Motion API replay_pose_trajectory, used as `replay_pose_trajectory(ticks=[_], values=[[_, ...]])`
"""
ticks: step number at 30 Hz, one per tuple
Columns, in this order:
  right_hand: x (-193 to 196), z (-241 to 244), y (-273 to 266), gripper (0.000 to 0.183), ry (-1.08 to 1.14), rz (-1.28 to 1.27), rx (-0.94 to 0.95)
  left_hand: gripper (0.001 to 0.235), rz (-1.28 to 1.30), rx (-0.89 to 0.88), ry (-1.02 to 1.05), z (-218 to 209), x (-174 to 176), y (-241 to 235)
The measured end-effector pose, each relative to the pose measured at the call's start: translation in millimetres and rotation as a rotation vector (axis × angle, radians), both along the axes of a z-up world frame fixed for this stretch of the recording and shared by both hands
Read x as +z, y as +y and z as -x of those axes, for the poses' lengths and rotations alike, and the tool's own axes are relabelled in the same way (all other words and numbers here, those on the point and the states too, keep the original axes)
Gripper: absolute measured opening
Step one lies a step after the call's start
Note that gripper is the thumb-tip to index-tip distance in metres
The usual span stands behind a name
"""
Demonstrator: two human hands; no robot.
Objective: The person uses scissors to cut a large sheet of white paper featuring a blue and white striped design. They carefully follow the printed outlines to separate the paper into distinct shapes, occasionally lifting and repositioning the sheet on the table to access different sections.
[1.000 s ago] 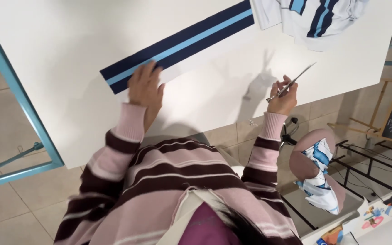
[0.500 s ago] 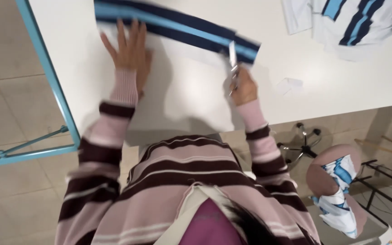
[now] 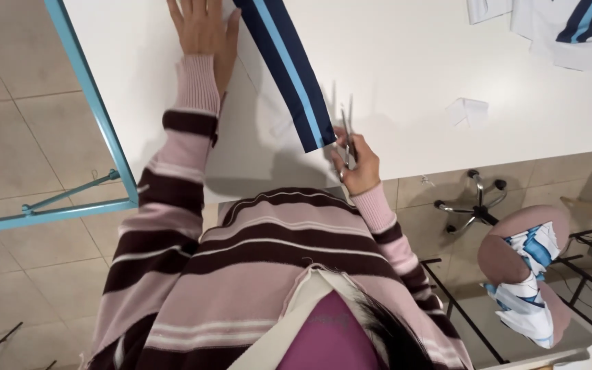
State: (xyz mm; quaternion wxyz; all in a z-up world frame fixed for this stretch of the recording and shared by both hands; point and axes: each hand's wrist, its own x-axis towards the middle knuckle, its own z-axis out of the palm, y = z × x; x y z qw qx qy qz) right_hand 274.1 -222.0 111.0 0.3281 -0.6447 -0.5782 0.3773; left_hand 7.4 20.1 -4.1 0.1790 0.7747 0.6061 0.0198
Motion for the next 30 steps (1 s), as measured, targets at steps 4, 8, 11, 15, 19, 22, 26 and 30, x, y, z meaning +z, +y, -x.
replay_pose_trajectory(ticks=[4,8,11,15,19,22,26,30], values=[[-2,-24,-40,0.029,0.061,0.14,0.006,0.068,-0.29,0.054,-0.404,2,40,-78],[4,-51,-79,0.03,0.244,0.779,-0.052,0.066,0.097,0.252,-0.751,-12,93,-155],[0,-76,-102,0.025,0.435,0.928,-0.051,0.064,0.334,0.41,-0.981,-20,90,-197],[-1,-78,-97,0.021,0.403,0.994,0.087,0.061,0.511,0.504,-1.254,-25,87,-221],[-13,-55,-76,0.02,0.36,0.944,0.193,0.056,0.629,0.569,-1.189,-38,87,-221],[-18,-48,-68,0.019,0.37,0.947,0.185,0.046,0.638,0.543,-1.112,-49,91,-220],[-22,-53,-67,0.02,0.253,0.835,0.333,0.031,0.987,0.676,-1.15,-59,108,-211],[-26,-56,-67,0.021,0.299,0.833,0.339,0.028,1.015,0.729,-1.093,-68,117,-199]])
